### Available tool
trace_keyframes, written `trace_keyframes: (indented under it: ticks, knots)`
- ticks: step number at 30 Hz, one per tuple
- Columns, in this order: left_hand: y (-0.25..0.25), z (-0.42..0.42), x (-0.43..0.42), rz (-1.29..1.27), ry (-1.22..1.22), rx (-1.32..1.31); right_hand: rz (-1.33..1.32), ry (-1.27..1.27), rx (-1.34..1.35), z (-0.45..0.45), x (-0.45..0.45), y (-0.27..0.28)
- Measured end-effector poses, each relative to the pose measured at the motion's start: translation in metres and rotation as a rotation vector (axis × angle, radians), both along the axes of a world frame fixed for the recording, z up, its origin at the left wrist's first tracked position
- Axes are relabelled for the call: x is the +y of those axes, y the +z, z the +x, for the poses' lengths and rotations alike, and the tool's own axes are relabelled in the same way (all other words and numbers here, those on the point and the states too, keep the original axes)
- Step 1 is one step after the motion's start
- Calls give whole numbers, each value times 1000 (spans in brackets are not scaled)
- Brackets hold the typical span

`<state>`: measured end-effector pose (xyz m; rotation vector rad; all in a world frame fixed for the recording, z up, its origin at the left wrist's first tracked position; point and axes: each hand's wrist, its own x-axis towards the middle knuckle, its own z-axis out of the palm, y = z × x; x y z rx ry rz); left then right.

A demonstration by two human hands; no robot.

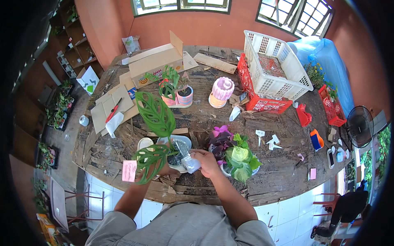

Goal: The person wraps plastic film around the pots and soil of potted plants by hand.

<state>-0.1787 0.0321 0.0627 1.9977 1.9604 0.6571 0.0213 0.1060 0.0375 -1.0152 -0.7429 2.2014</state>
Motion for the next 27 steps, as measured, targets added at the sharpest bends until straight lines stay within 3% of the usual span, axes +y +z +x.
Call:
trace_keyframes:
  ticks: [1, 5, 9, 11, 15, 17, 19, 21, 23, 27]
  knots:
    - [3, -7, 4, 73, -57, 128, 16, 24, 9, 0, 1, -1]
    - [-11, -16, 21, -77, -245, 4, 116, 34, -5, -1, 4, -10]
    - [-25, -7, 19, -70, -119, 115, 159, -14, -49, 3, 1, -14]
    - [-31, -7, 15, 8, -30, 116, 179, 7, -195, 6, -10, -16]
    - [-24, 0, 7, -9, 55, -159, 248, 65, -326, 3, -37, -41]
    - [-25, -2, 4, 17, 76, -117, 261, 39, -265, 0, -41, -50]
    - [-35, -8, 5, 67, 128, -89, 98, 88, -313, 2, -45, -14]
    - [-43, -10, 5, 107, 120, -215, 103, 131, -310, 9, -39, -18]
    - [-31, -9, -2, 180, 84, -425, 396, 316, -380, 13, -36, -19]
    - [-11, -9, -4, 122, 144, -566, 548, 407, -229, 12, -41, -30]
